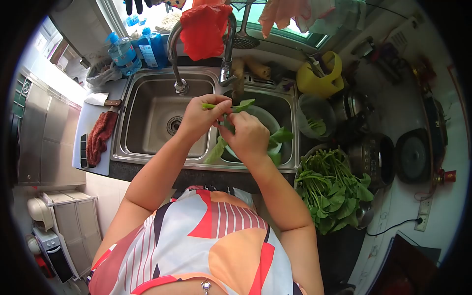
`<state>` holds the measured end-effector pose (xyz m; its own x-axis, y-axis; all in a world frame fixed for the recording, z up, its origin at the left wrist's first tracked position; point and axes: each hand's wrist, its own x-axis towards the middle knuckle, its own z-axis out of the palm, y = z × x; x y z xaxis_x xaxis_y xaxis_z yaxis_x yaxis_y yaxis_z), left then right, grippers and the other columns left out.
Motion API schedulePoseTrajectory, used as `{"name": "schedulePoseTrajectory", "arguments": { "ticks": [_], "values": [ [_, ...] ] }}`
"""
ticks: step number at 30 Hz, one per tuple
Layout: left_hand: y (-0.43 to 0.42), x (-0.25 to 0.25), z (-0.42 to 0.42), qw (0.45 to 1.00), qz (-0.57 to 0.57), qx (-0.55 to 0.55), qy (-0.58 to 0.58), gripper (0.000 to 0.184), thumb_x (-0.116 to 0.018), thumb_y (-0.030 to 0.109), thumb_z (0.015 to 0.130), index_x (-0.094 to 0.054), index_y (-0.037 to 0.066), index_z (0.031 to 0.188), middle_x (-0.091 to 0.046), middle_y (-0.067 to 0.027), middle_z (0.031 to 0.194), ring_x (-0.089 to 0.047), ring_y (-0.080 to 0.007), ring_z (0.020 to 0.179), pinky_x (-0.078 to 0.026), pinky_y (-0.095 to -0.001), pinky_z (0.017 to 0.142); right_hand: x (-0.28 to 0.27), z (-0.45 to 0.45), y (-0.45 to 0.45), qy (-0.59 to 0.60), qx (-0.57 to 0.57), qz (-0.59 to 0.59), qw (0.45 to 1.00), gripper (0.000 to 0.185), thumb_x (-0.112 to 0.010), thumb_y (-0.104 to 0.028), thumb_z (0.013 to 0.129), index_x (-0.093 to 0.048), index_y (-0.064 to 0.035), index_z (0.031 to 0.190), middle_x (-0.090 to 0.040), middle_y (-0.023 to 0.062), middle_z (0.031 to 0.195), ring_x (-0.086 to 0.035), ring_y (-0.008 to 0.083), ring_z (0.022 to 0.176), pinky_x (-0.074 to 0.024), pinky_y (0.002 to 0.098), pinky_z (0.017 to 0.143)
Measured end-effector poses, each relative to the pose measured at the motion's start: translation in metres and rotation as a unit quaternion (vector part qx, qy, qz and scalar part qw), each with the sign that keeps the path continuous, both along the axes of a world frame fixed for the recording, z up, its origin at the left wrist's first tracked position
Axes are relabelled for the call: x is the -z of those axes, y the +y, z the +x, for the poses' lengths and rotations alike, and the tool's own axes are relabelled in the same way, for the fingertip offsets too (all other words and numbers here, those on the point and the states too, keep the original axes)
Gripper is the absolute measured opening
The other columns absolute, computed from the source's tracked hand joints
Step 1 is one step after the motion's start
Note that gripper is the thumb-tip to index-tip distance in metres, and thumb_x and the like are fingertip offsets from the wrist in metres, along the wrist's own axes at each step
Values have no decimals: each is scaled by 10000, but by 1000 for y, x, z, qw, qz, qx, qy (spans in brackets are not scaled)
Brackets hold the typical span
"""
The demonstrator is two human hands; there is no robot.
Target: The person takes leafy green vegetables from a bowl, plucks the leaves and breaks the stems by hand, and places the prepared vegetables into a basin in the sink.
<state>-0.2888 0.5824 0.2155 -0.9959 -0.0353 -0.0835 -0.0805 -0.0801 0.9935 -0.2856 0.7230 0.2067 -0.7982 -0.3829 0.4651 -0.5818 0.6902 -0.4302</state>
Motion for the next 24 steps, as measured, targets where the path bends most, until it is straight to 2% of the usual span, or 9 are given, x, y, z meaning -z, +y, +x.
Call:
{"name": "schedulePoseTrajectory", "arguments": {
  "ticks": [6, 9, 12, 15, 16, 18, 21, 23, 24],
  "values": [
    [8, 10, -4, 999, -40, -6, -10, 228, -662, 165, 798, -622, -10, 937, -618, -25, 740, -549, -58, 620, -443, -184, 513, 21, -3, -4, 52, 47, 27, 997, 158, -656, -225, 707, -601, -104, 791, -560, 45, 690, -574, 257, 629, -450, 376, 523],
    [7, 21, -4, 1000, -2, -4, 22, 193, -671, 136, 783, -625, -6, 904, -614, -23, 732, -546, -55, 624, -444, -187, 518, 23, -7, 2, 0, 14, -72, 997, 139, -623, -200, 744, -613, -84, 820, -568, 81, 698, -581, 274, 629, -445, 362, 519],
    [6, 23, -3, 998, -21, -16, 56, 178, -679, 111, 769, -614, -5, 887, -604, -10, 710, -542, -54, 628, -447, -195, 534, 16, -12, 12, -170, -33, -187, 967, 117, -582, -172, 773, -616, -70, 821, -560, 119, 700, -577, 285, 624, -439, 349, 521],
    [4, 33, -9, 981, -143, -3, 132, 177, -677, 94, 765, -603, 2, 896, -606, -10, 703, -532, -54, 624, -447, -202, 546, 21, -16, 12, -94, -43, -173, 979, 122, -554, -154, 789, -616, -50, 769, -568, 90, 661, -553, 238, 546, -422, 296, 493],
    [4, 33, -9, 983, -136, 0, 126, 170, -674, 97, 768, -600, 5, 891, -613, -17, 711, -536, -56, 622, -449, -203, 552, 24, -17, 12, -225, -30, -288, 930, 121, -551, -151, 792, -615, -51, 770, -563, 70, 653, -537, 209, 531, -414, 280, 486],
    [4, 31, -10, 986, -124, 6, 114, 158, -668, 102, 774, -596, 12, 882, -627, -31, 726, -542, -60, 617, -455, -204, 562, 31, -20, 12, -459, -5, -487, 743, 121, -544, -146, 797, -614, -51, 771, -554, 31, 636, -506, 150, 501, -399, 248, 472],
    [-3, 15, -10, 995, 96, -5, 30, 122, -652, 117, 791, -594, 24, 842, -635, -46, 728, -559, -72, 609, -460, -207, 558, 33, -33, 40, -509, -34, -622, 594, 123, -530, -142, 815, -610, -53, 787, -529, -8, 639, -464, 74, 507, -375, 197, 469],
    [-17, 12, -11, 989, 145, 10, -24, 128, -632, 151, 817, -579, 37, 841, -629, -46, 740, -565, -81, 622, -459, -208, 563, 10, -38, 64, -468, -55, -594, 652, 106, -540, -128, 824, -612, -50, 823, -536, -6, 641, -455, 59, 506, -360, 187, 470],
    [-23, 8, -11, 984, 172, 20, -48, 128, -629, 155, 822, -577, 41, 847, -628, -46, 746, -562, -80, 625, -456, -207, 564, -3, -37, 65, -367, -17, -519, 772, 105, -550, -122, 827, -615, -41, 838, -539, -11, 651, -456, 51, 517, -353, 179, 476]
  ]
}}
